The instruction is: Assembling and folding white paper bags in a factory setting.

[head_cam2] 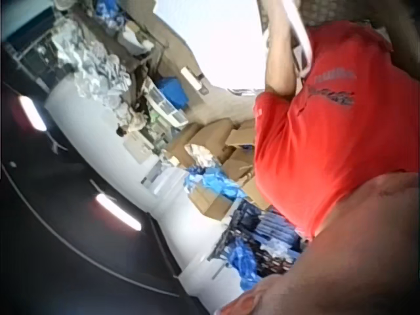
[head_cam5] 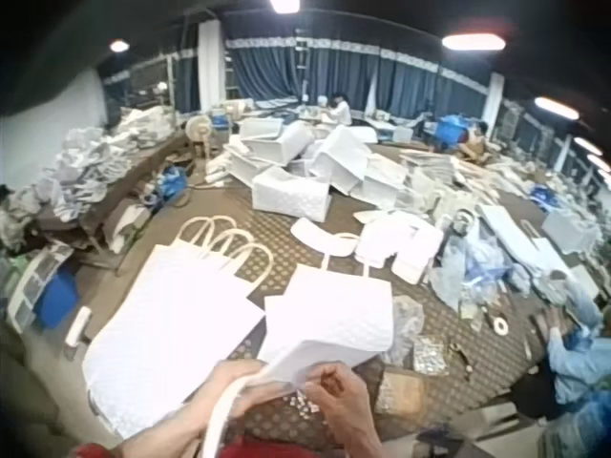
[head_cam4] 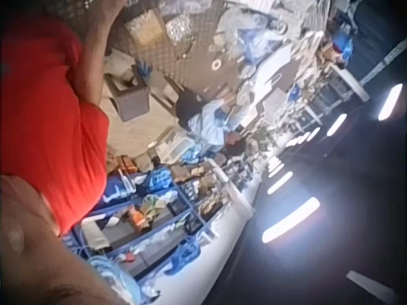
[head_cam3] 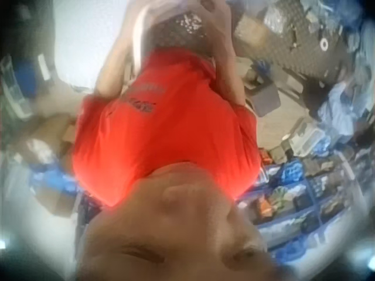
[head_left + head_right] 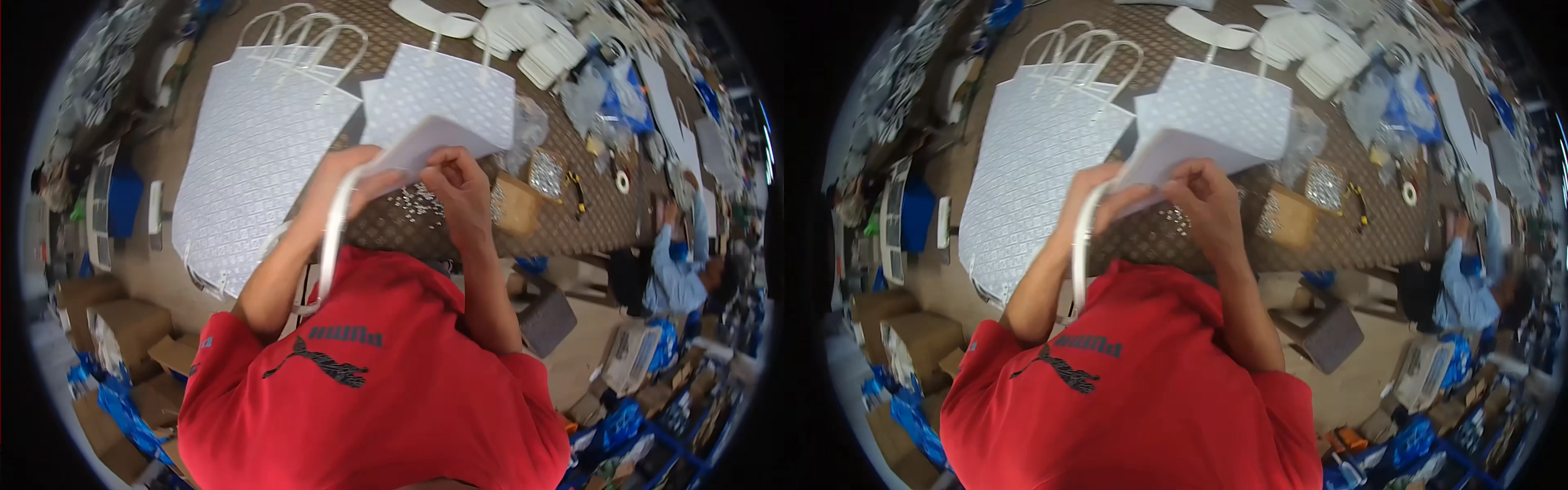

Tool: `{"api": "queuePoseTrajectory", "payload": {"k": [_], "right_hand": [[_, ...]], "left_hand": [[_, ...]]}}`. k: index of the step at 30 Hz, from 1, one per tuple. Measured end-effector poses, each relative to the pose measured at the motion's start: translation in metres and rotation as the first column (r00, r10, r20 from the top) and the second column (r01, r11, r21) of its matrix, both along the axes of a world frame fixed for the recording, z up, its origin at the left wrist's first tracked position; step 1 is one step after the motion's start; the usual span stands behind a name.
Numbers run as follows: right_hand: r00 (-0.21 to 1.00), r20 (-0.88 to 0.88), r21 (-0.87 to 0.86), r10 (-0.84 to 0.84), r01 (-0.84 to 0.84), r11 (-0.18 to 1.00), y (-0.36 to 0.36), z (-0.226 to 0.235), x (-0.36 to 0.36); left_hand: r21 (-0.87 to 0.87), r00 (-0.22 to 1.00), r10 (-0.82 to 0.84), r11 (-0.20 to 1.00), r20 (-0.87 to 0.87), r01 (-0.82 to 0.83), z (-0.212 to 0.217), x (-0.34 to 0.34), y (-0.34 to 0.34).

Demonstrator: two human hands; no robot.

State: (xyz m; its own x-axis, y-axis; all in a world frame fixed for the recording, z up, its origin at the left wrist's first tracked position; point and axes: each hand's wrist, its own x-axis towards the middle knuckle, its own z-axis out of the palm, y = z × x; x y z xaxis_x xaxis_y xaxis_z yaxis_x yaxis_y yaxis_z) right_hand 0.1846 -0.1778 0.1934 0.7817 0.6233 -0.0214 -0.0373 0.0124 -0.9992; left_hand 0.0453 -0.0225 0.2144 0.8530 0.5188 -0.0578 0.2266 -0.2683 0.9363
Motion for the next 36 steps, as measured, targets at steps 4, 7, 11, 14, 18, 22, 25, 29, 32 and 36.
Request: {"api": "queuePoseTrajectory", "payload": {"k": [4, 7, 11, 14, 18, 22, 25, 29, 32, 36], "right_hand": [[0.978, 0.02, -0.124, -0.205, 0.206, 0.971, -0.046, -0.033, 0.051], [0.944, 0.253, -0.557, -0.213, 0.322, 0.766, -0.115, -0.148, 0.115], [0.808, 0.517, -0.812, 0.282, 0.359, 0.459, -0.13, -0.207, 0.121], [0.838, 0.467, -0.817, 0.282, 0.288, 0.499, -0.133, -0.246, 0.127], [0.843, 0.468, -0.822, 0.266, 0.305, 0.48, -0.135, -0.255, 0.131], [0.816, 0.547, -0.754, 0.185, 0.385, 0.533, -0.141, -0.249, 0.133], [0.962, 0.238, -0.562, -0.134, 0.249, 0.789, -0.128, -0.215, 0.126], [0.884, -0.423, 0.055, -0.2, 0.246, 0.968, -0.062, -0.093, 0.074], [0.937, -0.348, 0.163, 0.002, 0.059, 0.985, -0.024, -0.046, 0.033], [0.987, -0.095, 0.183, 0.132, -0.113, 0.977, 0.009, -0.023, -0.007]], "left_hand": [[-0.167, 0.979, 0.203, 0.965, 0.002, -0.2, 0.011, -0.013, 0.019], [-0.239, 0.974, 0.225, 0.946, -0.007, -0.22, 0.021, -0.018, 0.034], [-0.309, 0.952, 0.306, 0.907, 0.018, -0.286, 0.018, -0.014, 0.027], [-0.323, 0.954, 0.299, 0.904, 0.007, -0.281, 0.016, -0.016, 0.025], [-0.348, 0.969, 0.242, 0.905, -0.057, -0.246, 0.019, -0.018, 0.029], [-0.418, 0.964, 0.247, 0.869, -0.095, -0.264, 0.028, -0.016, 0.031], [-0.483, 0.958, 0.259, 0.827, -0.125, -0.286, 0.028, -0.01, 0.03], [-0.5, 0.972, 0.179, 0.834, -0.154, -0.232, 0.021, 0.0, 0.027], [-0.578, 0.993, 0.105, 0.807, -0.059, -0.12, 0.021, 0.007, 0.02], [-0.565, 0.995, 0.094, 0.82, -0.033, -0.096, 0.02, 0.008, 0.016]]}}
